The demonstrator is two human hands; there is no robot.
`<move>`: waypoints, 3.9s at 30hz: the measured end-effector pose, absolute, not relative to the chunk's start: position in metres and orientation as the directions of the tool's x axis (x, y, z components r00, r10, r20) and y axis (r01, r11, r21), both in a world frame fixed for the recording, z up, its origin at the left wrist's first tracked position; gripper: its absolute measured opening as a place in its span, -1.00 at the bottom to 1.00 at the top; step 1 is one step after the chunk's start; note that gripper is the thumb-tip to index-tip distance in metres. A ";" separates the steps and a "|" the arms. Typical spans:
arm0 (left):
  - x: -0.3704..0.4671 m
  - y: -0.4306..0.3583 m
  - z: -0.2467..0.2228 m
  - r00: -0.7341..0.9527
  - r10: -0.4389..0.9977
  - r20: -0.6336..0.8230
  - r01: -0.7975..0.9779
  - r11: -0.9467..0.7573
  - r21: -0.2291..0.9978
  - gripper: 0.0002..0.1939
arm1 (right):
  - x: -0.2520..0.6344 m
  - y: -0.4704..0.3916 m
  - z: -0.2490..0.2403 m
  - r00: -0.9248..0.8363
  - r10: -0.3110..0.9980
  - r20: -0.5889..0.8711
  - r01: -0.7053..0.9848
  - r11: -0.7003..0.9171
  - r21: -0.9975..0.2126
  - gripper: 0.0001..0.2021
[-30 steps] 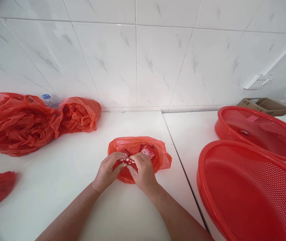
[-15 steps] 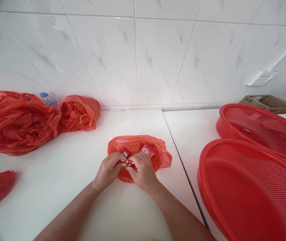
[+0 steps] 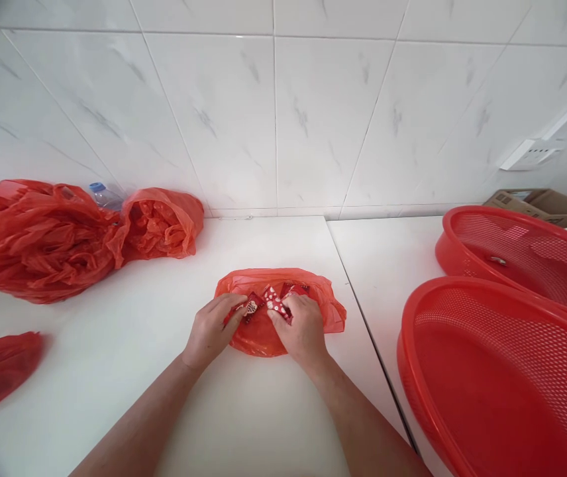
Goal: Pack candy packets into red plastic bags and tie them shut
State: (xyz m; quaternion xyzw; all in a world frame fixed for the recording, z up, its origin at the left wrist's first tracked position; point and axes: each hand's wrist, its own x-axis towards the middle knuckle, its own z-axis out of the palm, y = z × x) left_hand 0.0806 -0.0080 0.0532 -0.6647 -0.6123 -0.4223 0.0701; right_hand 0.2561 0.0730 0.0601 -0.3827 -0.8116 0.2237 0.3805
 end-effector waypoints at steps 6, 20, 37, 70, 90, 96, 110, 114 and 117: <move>0.085 -0.006 0.051 -0.028 0.862 0.506 0.955 -0.126 0.268 -0.79 | 0.257 0.076 0.058 -0.382 0.808 0.448 0.488 0.589 -0.645 -0.61; 0.090 -0.005 0.047 -0.132 0.863 0.487 0.954 -0.023 0.299 -0.56 | 0.253 0.075 0.049 -0.427 0.714 0.554 0.530 0.695 -0.487 -0.70; 0.093 -0.007 0.055 -0.200 0.687 0.699 0.909 -0.137 0.395 -0.47 | 0.251 0.070 0.052 -0.591 0.623 0.512 0.343 0.769 -0.540 -0.87; 0.098 -0.011 0.057 -0.303 0.893 0.334 0.540 -0.127 0.832 -0.57 | 0.257 0.074 0.062 -0.550 0.663 0.508 0.192 0.692 -0.696 -0.73; 0.081 -0.009 0.055 -0.256 0.770 0.585 0.791 -0.181 0.585 -0.77 | 0.263 0.087 0.060 -0.447 0.874 0.188 0.787 0.485 -0.381 -0.48; 0.083 -0.011 0.057 -0.083 0.828 0.555 0.832 -0.249 0.495 -0.69 | 0.264 0.085 0.062 -0.439 0.866 0.237 0.591 0.478 -0.650 -0.74; 0.085 -0.016 0.069 0.081 0.937 0.339 0.805 -0.262 0.532 -0.61 | 0.265 0.080 0.071 -0.336 0.912 0.237 0.384 0.362 -0.849 -0.92; 0.081 -0.014 0.067 0.077 0.912 0.404 0.837 -0.279 0.471 -0.68 | 0.263 0.082 0.066 -0.360 0.903 0.236 0.373 0.371 -0.851 -0.92; 0.081 -0.010 0.064 0.026 0.823 0.568 0.865 -0.303 0.401 -0.66 | 0.263 0.082 0.064 -0.377 0.896 0.236 0.369 0.378 -0.849 -0.93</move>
